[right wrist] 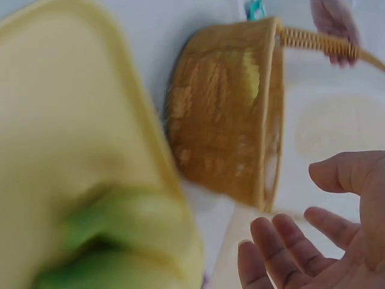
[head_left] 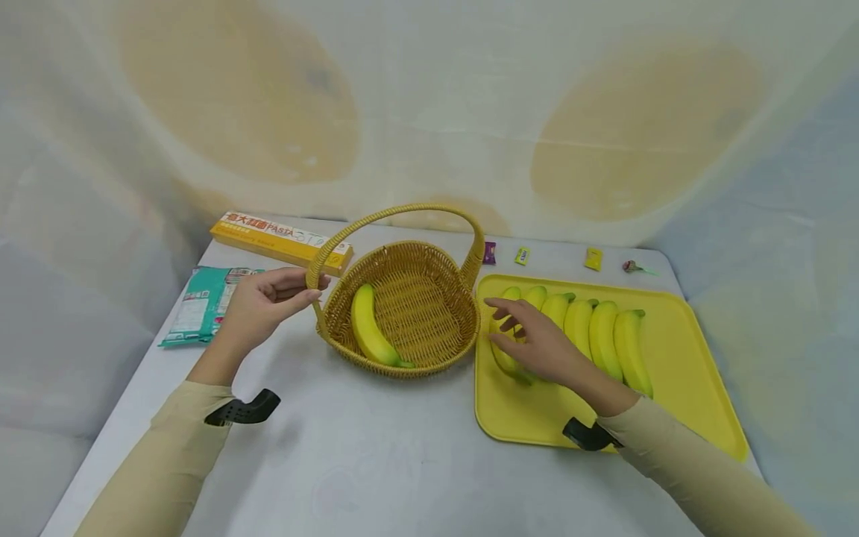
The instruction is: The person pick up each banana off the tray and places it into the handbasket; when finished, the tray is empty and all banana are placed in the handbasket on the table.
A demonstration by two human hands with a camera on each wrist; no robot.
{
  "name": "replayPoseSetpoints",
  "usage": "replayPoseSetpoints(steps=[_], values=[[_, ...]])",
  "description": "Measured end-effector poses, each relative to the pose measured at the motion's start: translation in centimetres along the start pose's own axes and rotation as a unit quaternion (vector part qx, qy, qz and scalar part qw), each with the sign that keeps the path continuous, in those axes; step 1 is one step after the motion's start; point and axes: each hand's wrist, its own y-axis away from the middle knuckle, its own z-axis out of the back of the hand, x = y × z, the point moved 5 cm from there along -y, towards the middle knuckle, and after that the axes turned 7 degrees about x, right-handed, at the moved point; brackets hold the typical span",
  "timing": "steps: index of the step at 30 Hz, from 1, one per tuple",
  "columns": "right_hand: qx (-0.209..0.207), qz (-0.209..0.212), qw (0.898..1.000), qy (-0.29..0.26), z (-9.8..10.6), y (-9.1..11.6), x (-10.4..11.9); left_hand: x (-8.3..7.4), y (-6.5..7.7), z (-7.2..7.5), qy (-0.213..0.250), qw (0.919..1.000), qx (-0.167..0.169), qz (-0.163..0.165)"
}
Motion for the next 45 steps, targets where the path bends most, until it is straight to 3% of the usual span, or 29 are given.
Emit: replayPoseSetpoints(steps=[10, 19, 26, 30, 36, 45], values=[[-0.049, -0.085, 0.995, 0.014, 3.9, 5.0, -6.4, 0.0, 0.0, -0.1, 0.007, 0.9999, 0.002, -0.011], [-0.097, -0.161, 0.981, 0.047, 7.2, 9.4, -13.1, -0.1, -0.1, -0.1, 0.006, 0.9999, 0.0, -0.009], [-0.031, -0.236, 0.971, 0.007, 7.6, 11.3, -16.8, -0.1, 0.0, 0.0, 0.001, 1.0, -0.005, -0.001], [-0.001, -0.257, 0.967, -0.002, 7.4, 11.7, -17.7, -0.1, 0.0, -0.1, 0.002, 1.0, -0.003, -0.006], [-0.01, -0.255, 0.967, 0.015, 7.5, 11.8, -17.9, -0.1, -0.1, -0.1, 0.013, 0.9997, 0.001, -0.022], [-0.031, -0.203, 0.978, 0.033, 8.4, 11.2, -15.1, -0.2, -0.1, -0.1, 0.011, 0.9997, 0.001, -0.021]])
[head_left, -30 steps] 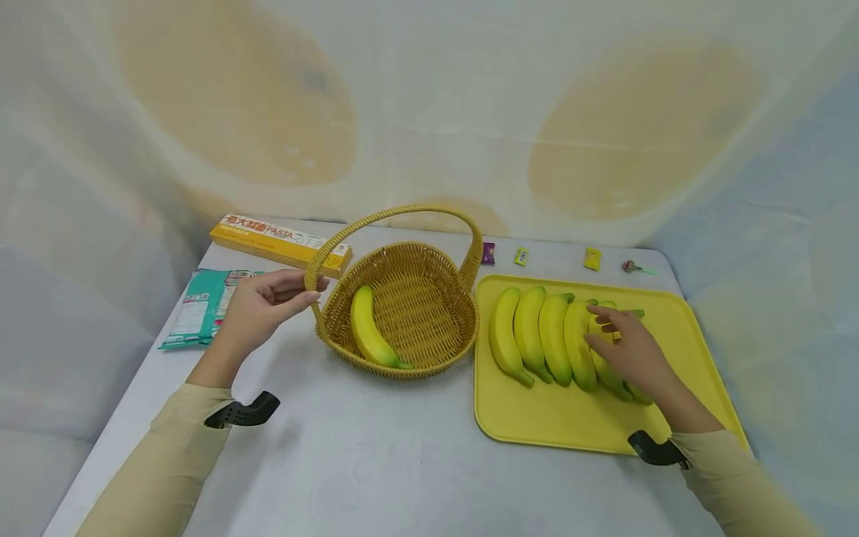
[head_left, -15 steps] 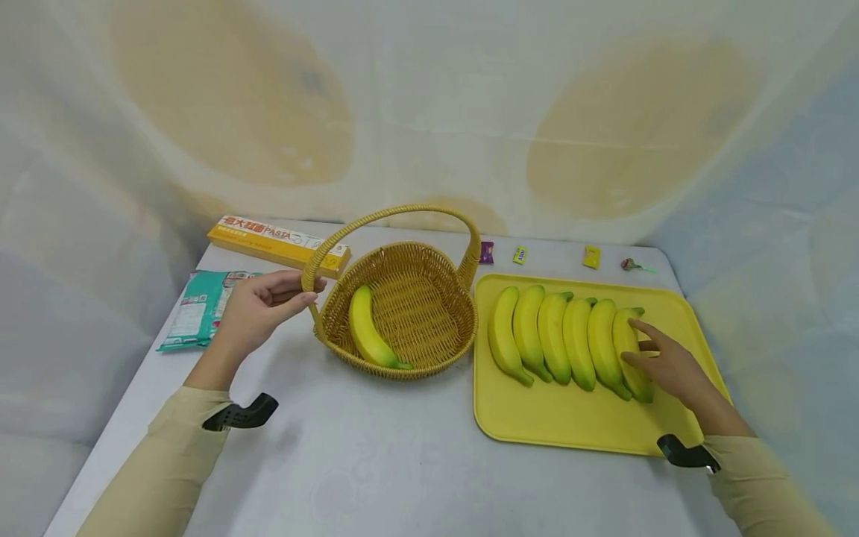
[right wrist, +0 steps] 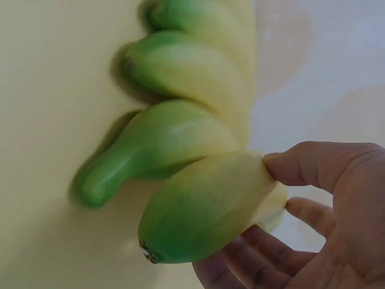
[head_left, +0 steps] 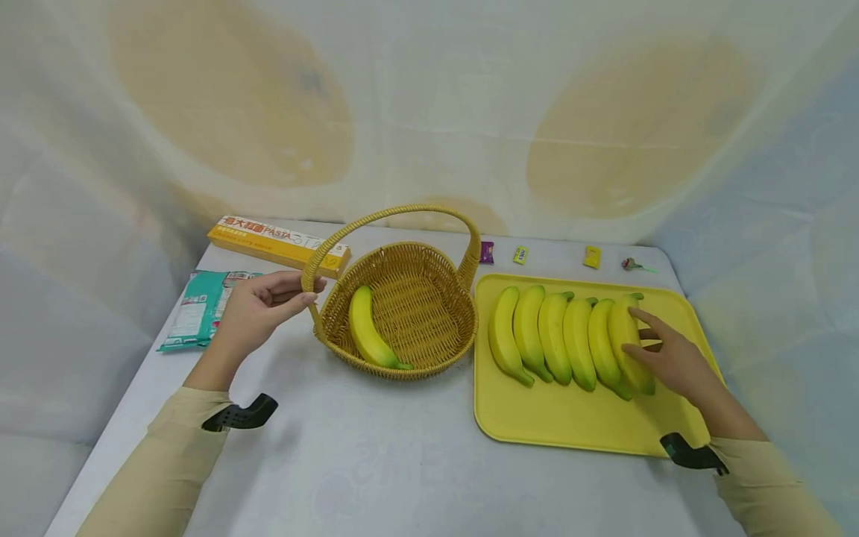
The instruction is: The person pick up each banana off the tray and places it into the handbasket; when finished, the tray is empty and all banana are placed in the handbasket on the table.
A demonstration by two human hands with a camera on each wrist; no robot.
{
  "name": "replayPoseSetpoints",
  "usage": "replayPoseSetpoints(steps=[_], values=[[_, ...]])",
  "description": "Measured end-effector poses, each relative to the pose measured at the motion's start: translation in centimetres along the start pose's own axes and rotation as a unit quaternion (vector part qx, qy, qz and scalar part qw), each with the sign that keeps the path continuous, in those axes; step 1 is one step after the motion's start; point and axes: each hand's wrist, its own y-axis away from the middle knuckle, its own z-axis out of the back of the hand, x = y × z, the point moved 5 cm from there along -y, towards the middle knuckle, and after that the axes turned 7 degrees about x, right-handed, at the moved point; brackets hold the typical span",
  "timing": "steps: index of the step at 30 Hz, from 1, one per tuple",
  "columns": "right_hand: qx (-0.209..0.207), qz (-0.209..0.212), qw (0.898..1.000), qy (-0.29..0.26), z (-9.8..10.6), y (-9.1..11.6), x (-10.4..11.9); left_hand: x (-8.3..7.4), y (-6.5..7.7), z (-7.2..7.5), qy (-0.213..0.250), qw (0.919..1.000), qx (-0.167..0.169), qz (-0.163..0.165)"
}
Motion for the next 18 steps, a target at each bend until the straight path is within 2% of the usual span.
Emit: replayPoseSetpoints(steps=[5, 9, 18], values=[[0.016, 0.031, 0.999, -0.001, -0.4, 0.2, 2.9, -0.1, 0.1, 0.0, -0.003, 1.0, -0.002, 0.009], [0.034, 0.077, 0.996, 0.0, -0.8, 0.5, 6.0, 0.0, 0.1, 0.0, -0.007, 0.9999, -0.002, 0.012], [0.103, 0.177, 0.979, -0.025, -1.6, 0.7, 12.4, 0.0, 0.1, 0.0, -0.005, 1.0, -0.002, 0.006]])
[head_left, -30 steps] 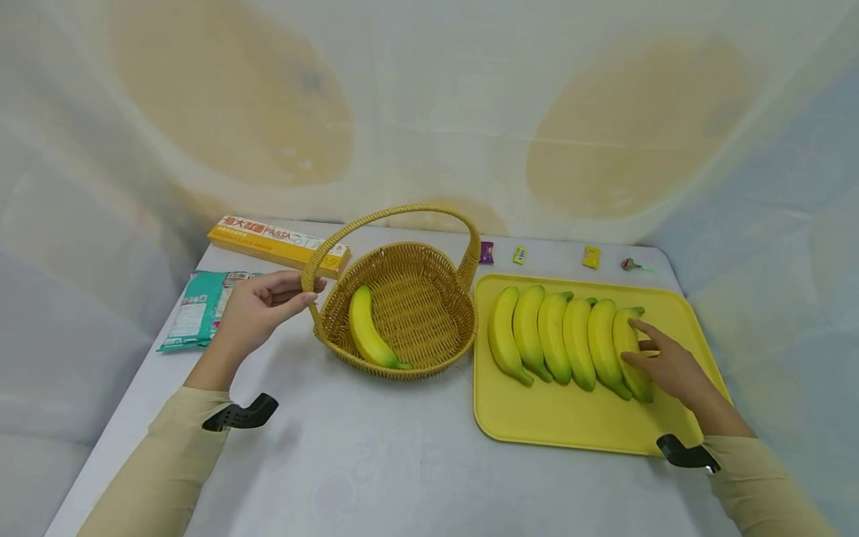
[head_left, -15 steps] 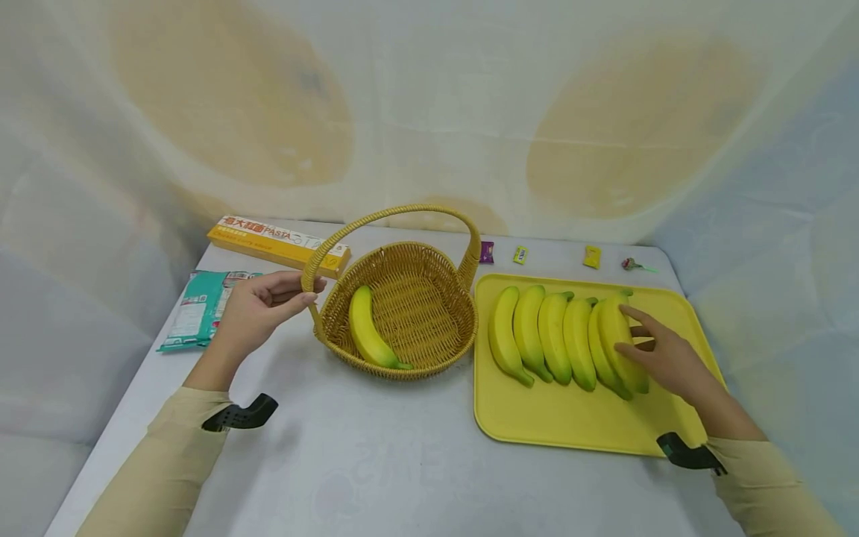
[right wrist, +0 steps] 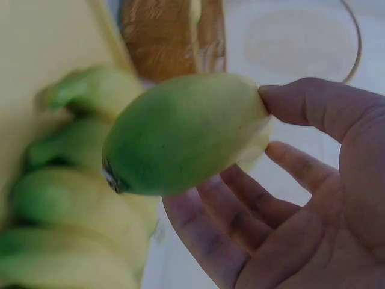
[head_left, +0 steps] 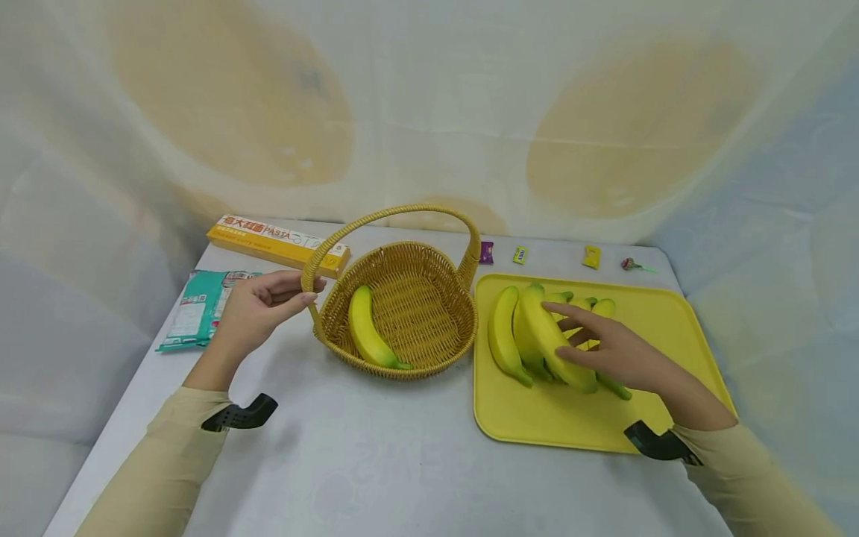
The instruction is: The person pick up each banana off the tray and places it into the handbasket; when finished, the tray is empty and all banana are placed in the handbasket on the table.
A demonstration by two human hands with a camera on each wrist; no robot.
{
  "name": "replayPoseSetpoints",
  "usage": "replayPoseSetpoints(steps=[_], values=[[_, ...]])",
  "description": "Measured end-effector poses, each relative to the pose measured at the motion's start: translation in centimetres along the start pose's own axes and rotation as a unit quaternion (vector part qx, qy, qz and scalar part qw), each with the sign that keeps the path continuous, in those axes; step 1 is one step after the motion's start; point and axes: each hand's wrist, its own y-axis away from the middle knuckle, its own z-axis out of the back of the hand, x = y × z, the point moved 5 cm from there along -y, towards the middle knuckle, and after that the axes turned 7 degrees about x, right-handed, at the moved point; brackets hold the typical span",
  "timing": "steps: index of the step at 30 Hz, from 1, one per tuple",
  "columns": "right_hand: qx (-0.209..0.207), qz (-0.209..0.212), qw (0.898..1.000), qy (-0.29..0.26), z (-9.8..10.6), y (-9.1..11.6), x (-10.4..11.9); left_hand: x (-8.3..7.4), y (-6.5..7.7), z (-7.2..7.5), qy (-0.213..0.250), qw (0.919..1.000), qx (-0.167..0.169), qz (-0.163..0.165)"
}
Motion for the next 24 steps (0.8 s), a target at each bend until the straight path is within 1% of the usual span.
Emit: replayPoseSetpoints(steps=[5, 9, 15, 20, 24], values=[[0.037, 0.04, 0.998, -0.02, -0.8, -1.7, 2.7, 0.0, 0.1, 0.0, -0.005, 1.0, -0.002, 0.007], [0.064, 0.059, 0.996, -0.016, -1.5, -3.4, 4.4, 0.0, 0.1, 0.0, -0.009, 0.9998, -0.002, 0.016], [0.095, 0.07, 0.993, -0.008, -2.4, -6.8, 6.3, 0.0, 0.0, 0.0, -0.007, 0.9999, -0.001, 0.015], [0.115, 0.077, 0.99, -0.028, -2.9, -9.9, 7.6, 0.0, 0.1, 0.0, -0.011, 0.9998, -0.002, 0.017], [0.127, 0.071, 0.989, -0.032, -3.2, -12.7, 8.6, 0.0, 0.1, 0.0, -0.007, 0.9998, -0.002, 0.016]])
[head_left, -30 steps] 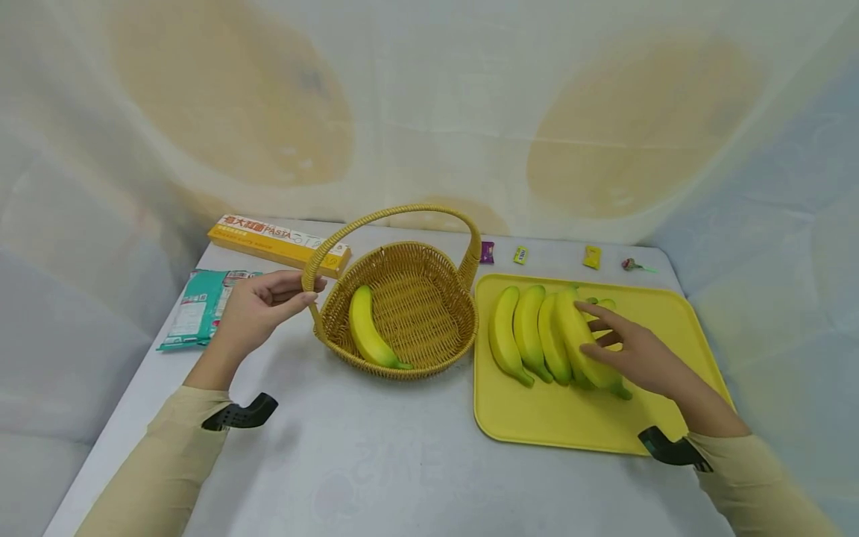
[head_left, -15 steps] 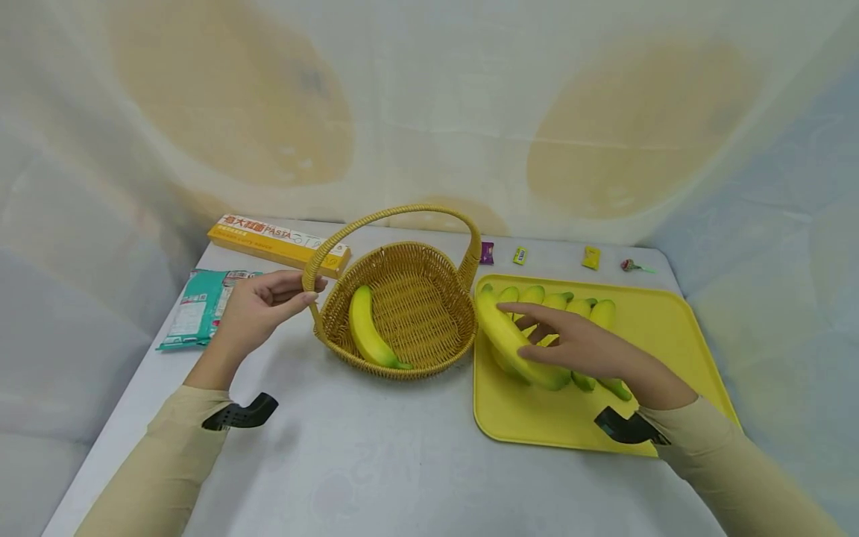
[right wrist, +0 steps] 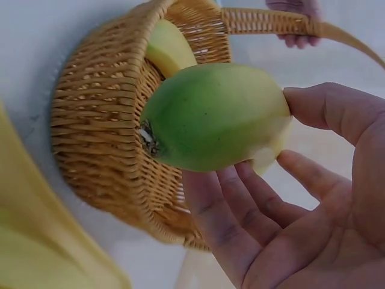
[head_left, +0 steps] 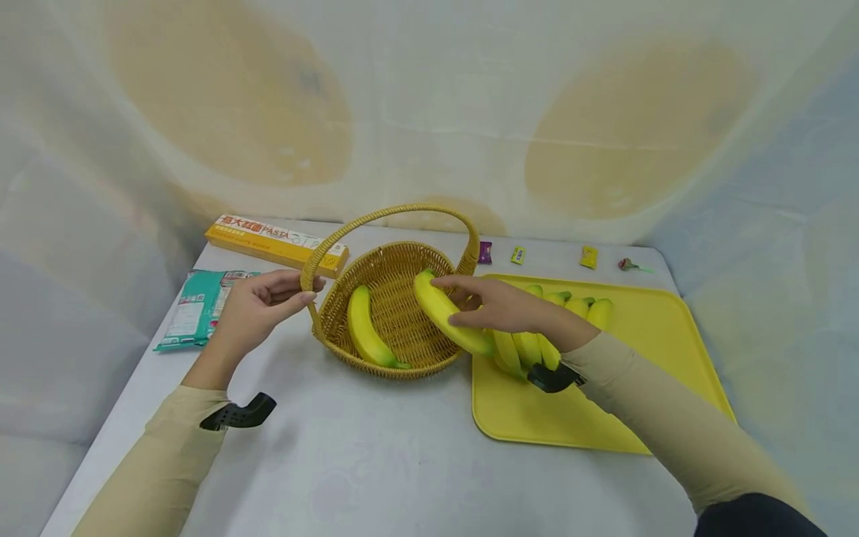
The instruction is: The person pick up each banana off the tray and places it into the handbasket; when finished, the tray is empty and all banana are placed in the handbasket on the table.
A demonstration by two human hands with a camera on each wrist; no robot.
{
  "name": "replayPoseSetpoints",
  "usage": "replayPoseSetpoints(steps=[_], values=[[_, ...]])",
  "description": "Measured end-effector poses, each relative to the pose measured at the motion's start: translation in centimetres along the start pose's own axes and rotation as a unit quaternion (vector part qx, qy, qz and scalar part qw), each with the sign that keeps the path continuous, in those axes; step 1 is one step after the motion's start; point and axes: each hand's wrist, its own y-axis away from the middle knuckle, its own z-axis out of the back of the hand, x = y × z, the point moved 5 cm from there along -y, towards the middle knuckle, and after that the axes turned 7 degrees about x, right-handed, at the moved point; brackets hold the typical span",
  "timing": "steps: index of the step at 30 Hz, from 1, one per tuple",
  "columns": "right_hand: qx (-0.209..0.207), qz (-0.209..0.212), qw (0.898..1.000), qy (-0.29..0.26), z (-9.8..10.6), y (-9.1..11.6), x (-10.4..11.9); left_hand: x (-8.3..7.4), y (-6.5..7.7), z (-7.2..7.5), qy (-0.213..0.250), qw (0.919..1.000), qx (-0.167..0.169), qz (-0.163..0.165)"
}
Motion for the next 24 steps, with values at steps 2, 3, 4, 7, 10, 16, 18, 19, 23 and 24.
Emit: replayPoseSetpoints(steps=[2, 3, 4, 7, 10, 16, 18, 19, 23, 24], values=[[0.007, -0.01, 1.0, 0.007, 0.1, -1.5, 0.2, 0.0, 0.0, 0.0, 0.004, 1.0, 0.001, -0.002], [0.01, -0.016, 1.0, 0.014, 0.2, -2.2, 0.2, 0.0, 0.0, 0.0, 0.005, 1.0, 0.001, -0.003], [0.013, -0.023, 1.0, 0.015, 0.2, -2.9, 0.3, 0.0, 0.0, 0.0, 0.006, 1.0, 0.002, -0.005], [0.021, -0.045, 0.999, 0.019, 0.1, -4.8, 0.2, 0.0, 0.0, 0.0, 0.006, 0.9999, 0.005, -0.006], [0.033, -0.059, 0.997, 0.025, -0.2, -6.7, -0.2, 0.0, 0.0, 0.0, 0.007, 0.9999, 0.007, -0.007], [0.057, -0.078, 0.993, 0.075, -0.7, -9.6, -0.4, 0.0, 0.0, 0.1, 0.008, 0.9999, 0.008, -0.011], [0.064, -0.082, 0.99, 0.092, -0.9, -10.3, -0.1, 0.0, 0.0, 0.1, 0.006, 0.9999, 0.008, -0.012], [0.069, -0.082, 0.989, 0.098, -1.0, -10.7, 0.0, 0.0, 0.0, 0.1, 0.006, 0.9999, 0.008, -0.011], [0.096, -0.088, 0.988, 0.082, -2.0, -11.8, 0.3, 0.1, 0.0, 0.0, 0.007, 0.9999, 0.009, -0.01], [0.1, -0.088, 0.988, 0.081, -2.3, -12.0, 0.4, 0.1, 0.0, 0.0, 0.009, 0.9999, 0.009, -0.011]])
